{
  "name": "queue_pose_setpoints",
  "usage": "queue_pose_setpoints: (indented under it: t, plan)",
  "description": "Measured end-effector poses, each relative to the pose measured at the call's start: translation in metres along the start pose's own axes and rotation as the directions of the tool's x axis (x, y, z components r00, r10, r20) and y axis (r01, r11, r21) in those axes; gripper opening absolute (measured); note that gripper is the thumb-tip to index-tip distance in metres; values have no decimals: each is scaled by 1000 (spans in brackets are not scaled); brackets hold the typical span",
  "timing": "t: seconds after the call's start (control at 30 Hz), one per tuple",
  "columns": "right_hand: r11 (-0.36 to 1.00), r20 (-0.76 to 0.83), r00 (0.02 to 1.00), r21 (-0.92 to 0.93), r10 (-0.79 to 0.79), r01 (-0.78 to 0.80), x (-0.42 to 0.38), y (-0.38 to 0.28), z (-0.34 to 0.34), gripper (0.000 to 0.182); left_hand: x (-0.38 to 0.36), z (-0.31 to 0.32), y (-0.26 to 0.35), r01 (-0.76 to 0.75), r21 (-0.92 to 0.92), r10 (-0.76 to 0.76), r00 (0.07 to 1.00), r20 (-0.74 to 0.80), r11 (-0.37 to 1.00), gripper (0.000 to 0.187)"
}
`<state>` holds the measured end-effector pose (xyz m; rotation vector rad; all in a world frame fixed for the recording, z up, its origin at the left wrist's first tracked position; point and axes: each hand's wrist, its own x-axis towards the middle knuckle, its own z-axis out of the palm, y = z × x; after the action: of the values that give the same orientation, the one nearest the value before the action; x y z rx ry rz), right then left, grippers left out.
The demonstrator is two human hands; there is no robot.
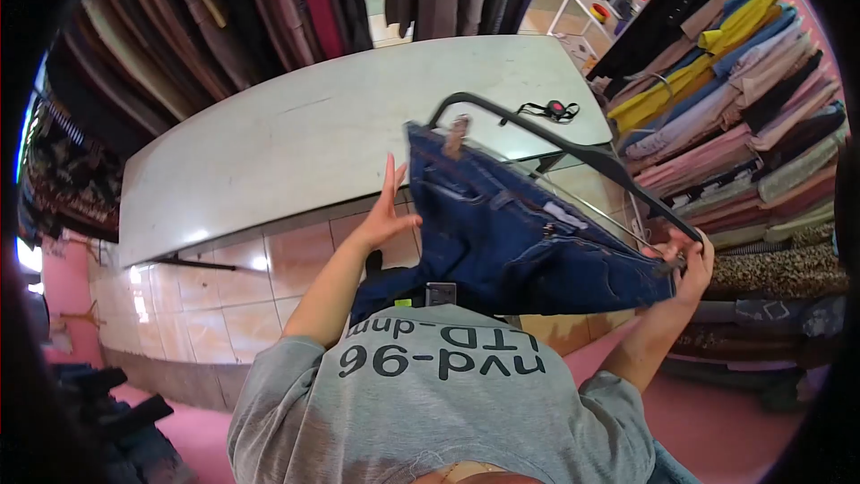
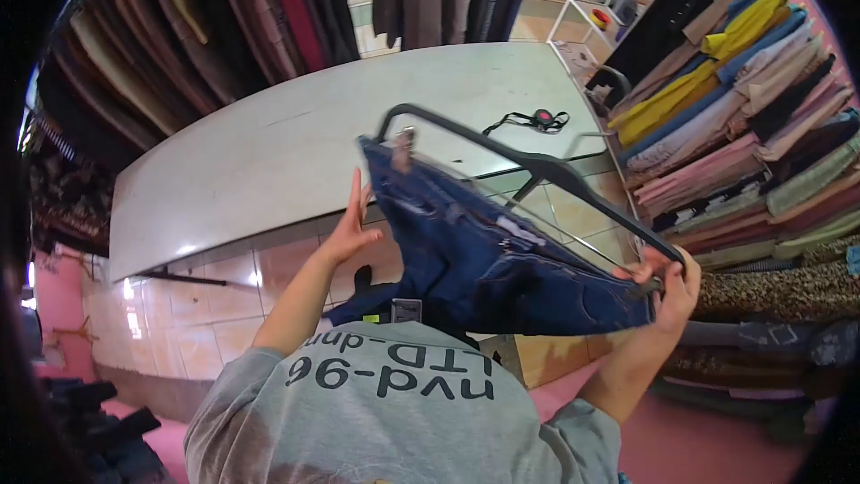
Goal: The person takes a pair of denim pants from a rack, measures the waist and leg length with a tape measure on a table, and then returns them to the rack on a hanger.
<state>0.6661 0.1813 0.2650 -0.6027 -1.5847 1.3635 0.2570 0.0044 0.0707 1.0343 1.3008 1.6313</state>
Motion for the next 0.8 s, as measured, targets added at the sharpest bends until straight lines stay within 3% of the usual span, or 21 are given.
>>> queue_pose_setpoints:
  t: [0.07, 0.1, 0.13, 0.23, 0.3, 0.33, 0.43, 0.5, 0.63, 0.73, 0.77, 0.8]
  plan:
    - [999, 187, 982, 45, -15, 7, 17, 14, 13, 44, -10, -25, -6, 136, 0, -136, 989, -64, 991, 69]
    - [998, 288, 957, 64, -11, -8, 29, 13, 22, 44, -23, -23, 18, 61, 29, -56, 986, -158, 998, 25]
    - [997, 384, 923, 81, -17, -15, 42, 14, 30, 45, -32, -26, 30, 27, 41, -17, 975, -220, 999, 12]
    - [999, 449, 893, 46, -24, 4, 71, 23, 57, 43, -64, -48, 58, -9, 151, 55, 952, -300, 989, 12]
    - [1000, 458, 889, -6, 1, 2, 90, 21, 75, 42, -82, -58, 70, 44, 488, 126, 942, -310, 872, 15]
    - [995, 497, 868, 81, 7, -55, 96, 20, 83, 40, -93, -54, 79, 59, 493, 116, 941, -318, 868, 15]
    - [997, 545, 838, 47, 21, -56, 126, 18, 97, 36, -103, -48, 89, 25, 589, 216, 917, -335, 807, 22]
    - [989, 529, 848, -130, 11, 68, 150, 19, 109, 32, -97, -47, 91, -2, 575, 261, 893, -368, 818, 23]
    - [968, 555, 832, -213, 7, 134, 197, 37, 139, 27, -78, -65, 100, 5, 641, 341, 844, -415, 767, 24]
    - [958, 493, 859, -286, 137, 11, 258, 59, 179, 26, -35, -93, 106, 119, 658, 337, 783, -523, 744, 23]
    - [842, 436, 900, -483, -8, 241, 293, 81, 196, 27, -8, -101, 108, 165, 645, 350, 726, -591, 746, 23]
    - [637, 406, 901, -657, -152, 404, 323, 112, 218, 29, 16, -122, 110, 280, 607, 272, 702, -658, 744, 26]
